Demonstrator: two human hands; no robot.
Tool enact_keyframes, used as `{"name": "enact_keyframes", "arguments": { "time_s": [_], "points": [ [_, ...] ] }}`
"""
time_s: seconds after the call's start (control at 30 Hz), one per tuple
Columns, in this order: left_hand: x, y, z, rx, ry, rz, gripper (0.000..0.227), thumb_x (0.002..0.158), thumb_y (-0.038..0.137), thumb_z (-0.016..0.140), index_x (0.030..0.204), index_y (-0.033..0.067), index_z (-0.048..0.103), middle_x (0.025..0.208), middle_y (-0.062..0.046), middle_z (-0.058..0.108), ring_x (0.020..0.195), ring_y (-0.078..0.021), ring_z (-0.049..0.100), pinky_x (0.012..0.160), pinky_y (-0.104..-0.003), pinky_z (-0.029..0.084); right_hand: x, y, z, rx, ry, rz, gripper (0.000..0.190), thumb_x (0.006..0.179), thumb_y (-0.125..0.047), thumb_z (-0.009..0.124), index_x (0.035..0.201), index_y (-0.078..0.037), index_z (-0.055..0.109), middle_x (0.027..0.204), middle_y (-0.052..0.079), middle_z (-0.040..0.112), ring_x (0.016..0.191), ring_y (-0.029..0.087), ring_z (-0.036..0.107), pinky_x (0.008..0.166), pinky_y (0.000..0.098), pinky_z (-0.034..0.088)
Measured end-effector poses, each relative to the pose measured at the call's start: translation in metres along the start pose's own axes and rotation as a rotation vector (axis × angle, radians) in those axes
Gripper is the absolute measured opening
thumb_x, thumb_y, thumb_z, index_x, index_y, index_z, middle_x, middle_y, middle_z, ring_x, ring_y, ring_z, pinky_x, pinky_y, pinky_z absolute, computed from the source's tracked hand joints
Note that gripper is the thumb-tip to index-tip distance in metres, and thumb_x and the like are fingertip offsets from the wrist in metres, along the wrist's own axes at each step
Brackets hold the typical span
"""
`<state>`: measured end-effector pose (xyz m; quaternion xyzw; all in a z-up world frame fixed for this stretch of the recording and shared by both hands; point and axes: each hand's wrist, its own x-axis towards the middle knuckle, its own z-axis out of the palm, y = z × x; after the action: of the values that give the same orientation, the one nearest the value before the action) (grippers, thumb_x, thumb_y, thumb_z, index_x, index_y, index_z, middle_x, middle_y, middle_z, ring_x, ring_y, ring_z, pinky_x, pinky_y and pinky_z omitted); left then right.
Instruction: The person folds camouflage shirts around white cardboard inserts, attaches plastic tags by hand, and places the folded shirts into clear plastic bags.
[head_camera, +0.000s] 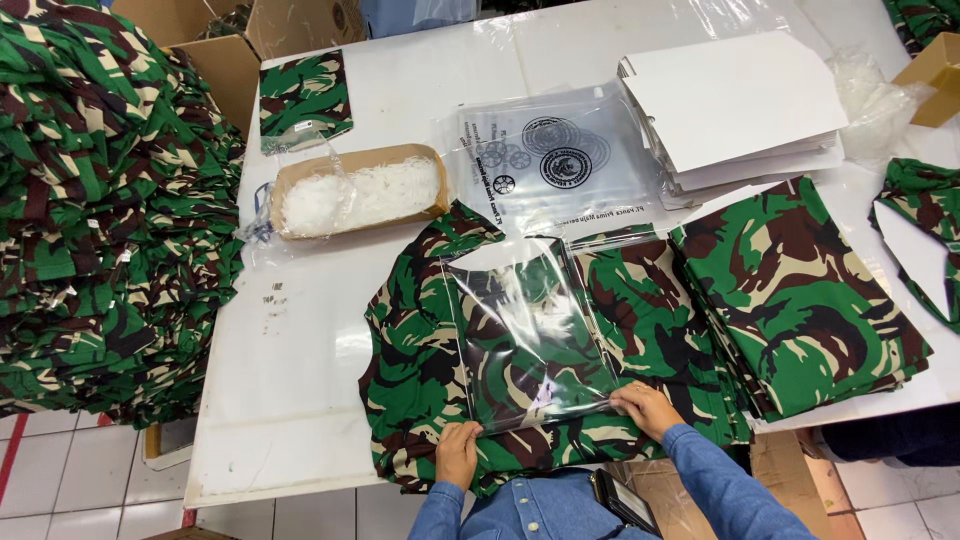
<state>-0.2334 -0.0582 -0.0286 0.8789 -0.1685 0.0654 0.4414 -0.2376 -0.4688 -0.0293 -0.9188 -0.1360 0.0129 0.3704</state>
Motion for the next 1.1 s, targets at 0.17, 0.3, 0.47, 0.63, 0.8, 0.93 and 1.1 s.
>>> {"name": "enact_keyframes", "arguments": {
  "time_s": [0.17, 0.3, 0.47, 0.63, 0.8, 0.93, 1.1],
  "points": [
    [0.009, -0.002, 0.009, 0.058, 0.034, -0.326, 0.019, 0.098, 0.018, 0.059, 0.086, 0.0175, 0.074, 0.067, -0.001, 0.062, 0.075, -0.0192, 0.06, 0.072, -0.037, 0.056, 0.026, -0.007, -0.002, 0.208, -0.081, 0.475, 0.02, 0.093, -0.024, 0.068, 0.078, -0.016, 0.078, 0.071, -0.003, 0.077, 0.067, 0.009, 0.072, 0.069, 0.0267, 0.058],
    [0.015, -0.007, 0.017, 0.156, 0.015, -0.452, 0.019, 0.096, 0.026, 0.063, 0.085, 0.0186, 0.076, 0.07, -0.002, 0.065, 0.079, -0.0219, 0.064, 0.074, -0.042, 0.057, 0.045, -0.008, -0.006, 0.172, -0.051, 0.695, 0.024, 0.082, -0.034, 0.087, 0.068, -0.016, 0.078, 0.063, -0.004, 0.065, 0.06, 0.009, 0.054, 0.06, 0.0267, 0.046],
    [0.033, -0.008, 0.015, 0.324, 0.065, -0.748, 0.035, 0.093, 0.023, 0.071, 0.126, 0.0191, 0.06, 0.105, -0.002, 0.07, 0.115, -0.0314, 0.055, 0.104, -0.051, 0.047, 0.05, -0.004, 0.006, -0.065, 0.182, 0.812, 0.036, 0.08, -0.039, 0.087, 0.094, -0.018, 0.061, 0.085, 0.001, 0.067, 0.093, 0.023, 0.061, 0.079, 0.0432, 0.053],
    [0.06, 0.022, 0.049, 0.596, -0.057, -0.159, 0.07, 0.101, 0.052, 0.049, 0.161, 0.0225, 0.029, 0.17, -0.007, 0.021, 0.157, -0.0303, 0.019, 0.124, -0.054, 0.02, 0.072, -0.063, 0.052, -0.596, 0.245, -0.102, 0.067, 0.093, -0.059, 0.055, 0.152, -0.03, 0.037, 0.162, 0.005, 0.033, 0.15, 0.028, 0.03, 0.121, 0.0532, 0.023],
    [0.073, 0.018, 0.049, 0.458, -0.137, -0.302, 0.086, 0.099, 0.062, 0.049, 0.166, 0.0253, 0.011, 0.174, -0.009, -0.003, 0.159, -0.0406, 0.0, 0.126, -0.055, 0.013, 0.066, -0.034, 0.031, -0.556, 0.011, 0.187, 0.074, 0.099, -0.067, 0.047, 0.163, -0.045, 0.017, 0.174, -0.002, 0.0, 0.16, 0.022, -0.002, 0.119, 0.0655, 0.012],
    [0.127, -0.007, 0.038, 0.017, 0.096, -0.8, 0.086, 0.079, 0.066, 0.074, 0.143, 0.0123, 0.053, 0.132, -0.012, 0.06, 0.127, -0.0315, 0.056, 0.106, -0.046, 0.046, 0.056, -0.022, 0.026, -0.513, 0.069, 0.186, 0.061, 0.104, -0.056, 0.038, 0.163, -0.043, 0.023, 0.173, 0.001, 0.011, 0.158, 0.025, 0.012, 0.124, 0.0494, 0.018],
    [0.15, -0.035, 0.019, -0.272, -0.108, -0.863, 0.052, 0.077, 0.054, 0.091, 0.087, 0.0055, 0.076, 0.078, -0.007, 0.068, 0.075, -0.0263, 0.069, 0.074, -0.038, 0.053, 0.054, -0.025, 0.016, -0.499, 0.089, 0.115, 0.062, 0.101, -0.056, 0.042, 0.162, -0.045, 0.029, 0.172, 0.001, 0.022, 0.156, 0.025, 0.024, 0.122, 0.0507, 0.024]
  ]
}}
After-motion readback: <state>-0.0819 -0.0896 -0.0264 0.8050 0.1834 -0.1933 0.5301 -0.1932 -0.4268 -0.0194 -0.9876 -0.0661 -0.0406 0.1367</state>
